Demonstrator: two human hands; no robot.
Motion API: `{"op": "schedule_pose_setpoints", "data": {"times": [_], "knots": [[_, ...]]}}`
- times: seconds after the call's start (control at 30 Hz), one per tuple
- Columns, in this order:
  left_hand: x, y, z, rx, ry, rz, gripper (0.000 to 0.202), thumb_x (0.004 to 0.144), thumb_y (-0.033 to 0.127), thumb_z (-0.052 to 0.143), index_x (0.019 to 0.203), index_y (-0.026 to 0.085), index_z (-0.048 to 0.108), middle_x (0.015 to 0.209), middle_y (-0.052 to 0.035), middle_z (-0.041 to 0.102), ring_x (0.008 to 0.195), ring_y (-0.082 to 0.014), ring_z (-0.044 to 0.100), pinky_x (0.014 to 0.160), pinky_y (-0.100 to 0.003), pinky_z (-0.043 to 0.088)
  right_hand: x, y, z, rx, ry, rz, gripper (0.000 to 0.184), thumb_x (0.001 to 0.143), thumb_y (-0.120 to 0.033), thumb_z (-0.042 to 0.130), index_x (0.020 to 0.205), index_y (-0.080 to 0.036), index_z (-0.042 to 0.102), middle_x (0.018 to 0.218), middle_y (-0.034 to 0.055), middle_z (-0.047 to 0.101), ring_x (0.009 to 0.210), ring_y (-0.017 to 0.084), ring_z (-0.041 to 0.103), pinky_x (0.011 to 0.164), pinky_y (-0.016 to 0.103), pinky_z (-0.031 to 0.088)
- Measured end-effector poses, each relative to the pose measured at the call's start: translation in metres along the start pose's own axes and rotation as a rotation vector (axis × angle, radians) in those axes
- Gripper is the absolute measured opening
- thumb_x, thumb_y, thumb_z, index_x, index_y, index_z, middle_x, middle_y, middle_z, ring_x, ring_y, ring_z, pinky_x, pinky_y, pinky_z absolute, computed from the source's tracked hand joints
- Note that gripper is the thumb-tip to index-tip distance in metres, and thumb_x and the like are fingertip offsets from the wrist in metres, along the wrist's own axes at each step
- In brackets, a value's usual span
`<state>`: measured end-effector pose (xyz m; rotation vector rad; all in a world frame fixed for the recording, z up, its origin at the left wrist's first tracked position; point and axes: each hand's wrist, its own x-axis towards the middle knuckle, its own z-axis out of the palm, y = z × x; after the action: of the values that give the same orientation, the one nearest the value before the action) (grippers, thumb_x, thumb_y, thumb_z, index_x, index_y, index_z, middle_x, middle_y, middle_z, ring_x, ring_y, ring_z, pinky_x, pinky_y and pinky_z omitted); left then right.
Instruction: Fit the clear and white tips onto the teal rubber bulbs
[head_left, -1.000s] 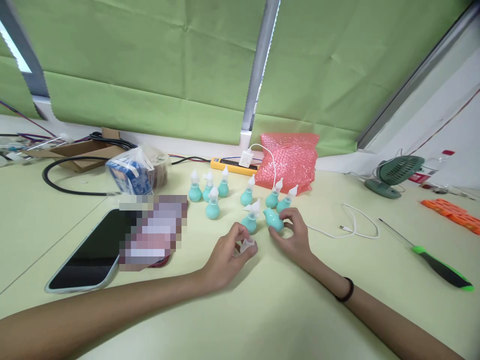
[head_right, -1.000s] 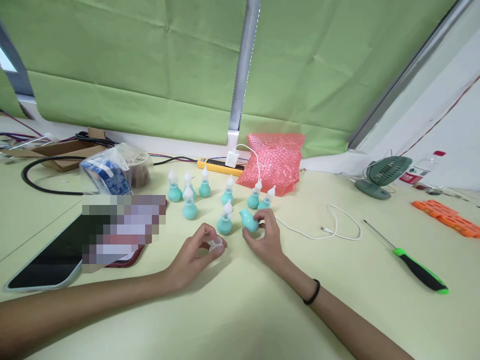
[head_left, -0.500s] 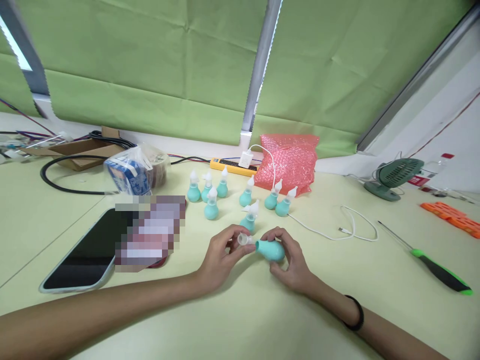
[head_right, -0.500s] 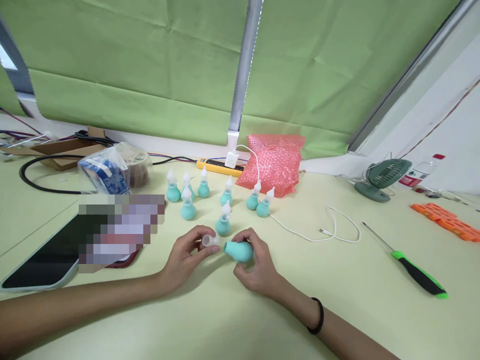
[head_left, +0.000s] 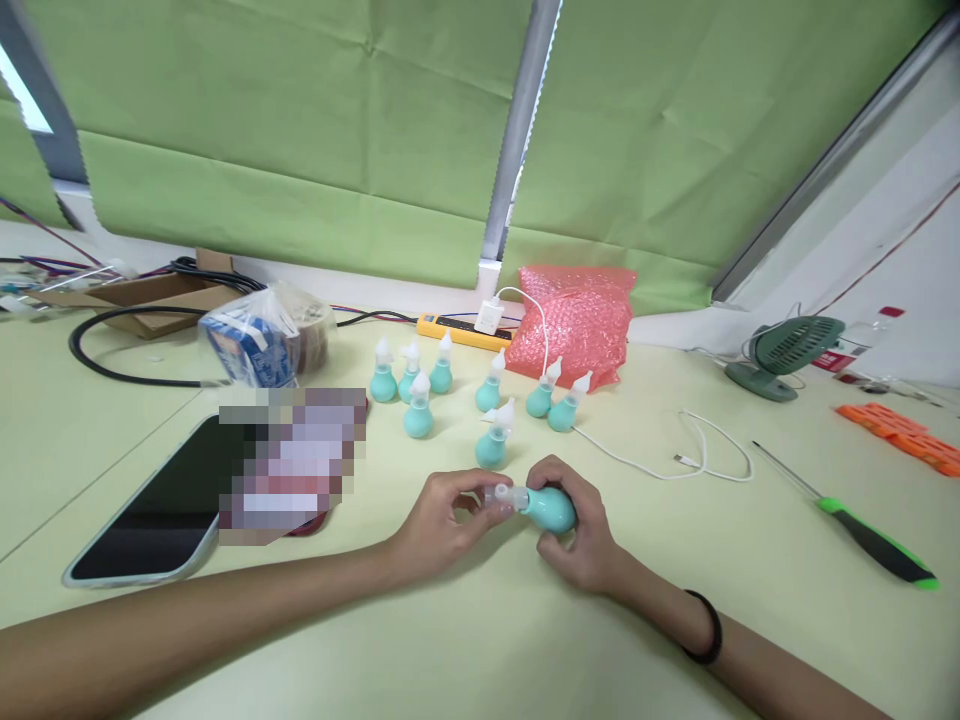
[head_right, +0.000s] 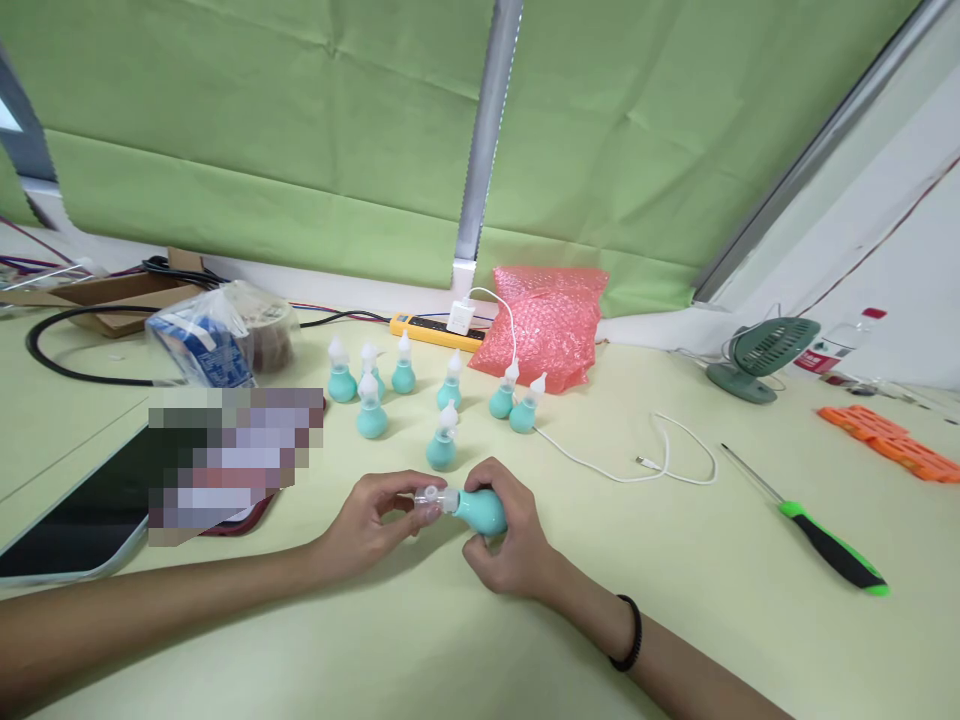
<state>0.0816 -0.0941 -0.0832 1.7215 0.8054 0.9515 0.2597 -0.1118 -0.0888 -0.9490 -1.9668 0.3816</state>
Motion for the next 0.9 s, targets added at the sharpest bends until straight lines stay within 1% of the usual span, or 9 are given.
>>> {"op": "schedule_pose_setpoints", "data": {"times": [0.17,0.33,0.4,0.47,0.57,0.67,0.73,0.83,0.9], "knots": [[0.001,0.001,0.000,0.056,-0.051,0.000,0.027,0.078,0.033,0.049,0.087,0.011,0.062,0.071,-0.0030,0.058,0.064,-0.0126,0.048,0.055,-0.021,0.039,0.000,-0.001,0.003,-0.114,0.036,-0.044,0.035,0.050,-0.009,0.043,0.083,-0.021,0.041,0.072,0.0018,0.043,0.062,0.016,0.045,0.055,0.029,0.040],[0.000,-0.002,0.001,0.083,-0.077,0.006,0.027,0.079,0.033,0.048,0.084,0.011,0.062,0.063,0.0002,0.051,0.056,-0.0098,0.040,0.049,-0.019,0.033,-0.003,0.006,0.006,-0.292,0.056,-0.140,0.032,0.062,-0.006,0.046,0.088,-0.023,0.041,0.072,0.0026,0.047,0.064,0.017,0.049,0.052,0.027,0.041],[0.000,-0.003,0.001,0.093,-0.089,0.011,0.027,0.079,0.033,0.047,0.083,0.011,0.061,0.062,0.0007,0.049,0.055,-0.0092,0.038,0.047,-0.019,0.030,-0.004,0.009,0.006,-0.344,0.049,-0.166,0.033,0.064,-0.005,0.045,0.091,-0.023,0.042,0.073,0.0034,0.048,0.066,0.017,0.051,0.051,0.026,0.042],[0.000,-0.003,0.000,0.110,-0.095,0.041,0.026,0.079,0.032,0.046,0.081,0.011,0.061,0.062,0.0005,0.049,0.056,-0.0093,0.038,0.047,-0.019,0.029,-0.004,0.010,0.006,-0.361,0.052,-0.171,0.032,0.064,-0.005,0.046,0.090,-0.023,0.043,0.074,0.0036,0.049,0.065,0.017,0.052,0.049,0.025,0.041],[0.000,-0.003,0.000,0.166,-0.102,0.139,0.023,0.079,0.029,0.047,0.079,0.011,0.062,0.061,0.0000,0.049,0.057,-0.0097,0.039,0.047,-0.019,0.029,-0.004,0.007,0.005,-0.317,0.044,-0.112,0.026,0.062,-0.007,0.047,0.082,-0.022,0.044,0.070,0.0019,0.050,0.060,0.016,0.051,0.048,0.024,0.039],[-0.002,-0.004,0.000,0.254,-0.094,0.235,0.023,0.080,0.027,0.046,0.080,0.012,0.063,0.059,-0.0008,0.050,0.055,-0.0102,0.041,0.048,-0.020,0.031,-0.002,0.002,0.005,-0.211,-0.016,-0.009,0.022,0.059,-0.008,0.048,0.075,-0.022,0.045,0.064,-0.0008,0.050,0.054,0.014,0.049,0.049,0.024,0.039],[-0.004,-0.006,0.001,0.300,-0.084,0.292,0.024,0.081,0.027,0.044,0.083,0.013,0.063,0.061,-0.0027,0.053,0.056,-0.0111,0.044,0.050,-0.021,0.035,0.000,-0.001,0.004,-0.140,-0.058,0.043,0.021,0.057,-0.008,0.048,0.073,-0.021,0.046,0.062,-0.0017,0.051,0.054,0.013,0.049,0.050,0.023,0.039],[-0.006,-0.009,0.002,0.376,-0.081,0.407,0.024,0.082,0.025,0.041,0.089,0.014,0.061,0.063,-0.0047,0.055,0.057,-0.0122,0.047,0.052,-0.022,0.038,0.002,-0.005,0.001,-0.039,-0.149,0.125,0.022,0.055,-0.006,0.048,0.071,-0.020,0.045,0.059,-0.0036,0.050,0.050,0.011,0.046,0.046,0.021,0.036],[-0.008,-0.010,0.003,0.435,-0.105,0.493,0.024,0.083,0.022,0.040,0.091,0.014,0.060,0.063,-0.0055,0.055,0.057,-0.0127,0.047,0.052,-0.022,0.038,0.002,-0.007,-0.001,0.035,-0.241,0.184,0.022,0.054,-0.005,0.048,0.069,-0.020,0.044,0.055,-0.0054,0.048,0.046,0.009,0.042,0.043,0.019,0.032]]}}
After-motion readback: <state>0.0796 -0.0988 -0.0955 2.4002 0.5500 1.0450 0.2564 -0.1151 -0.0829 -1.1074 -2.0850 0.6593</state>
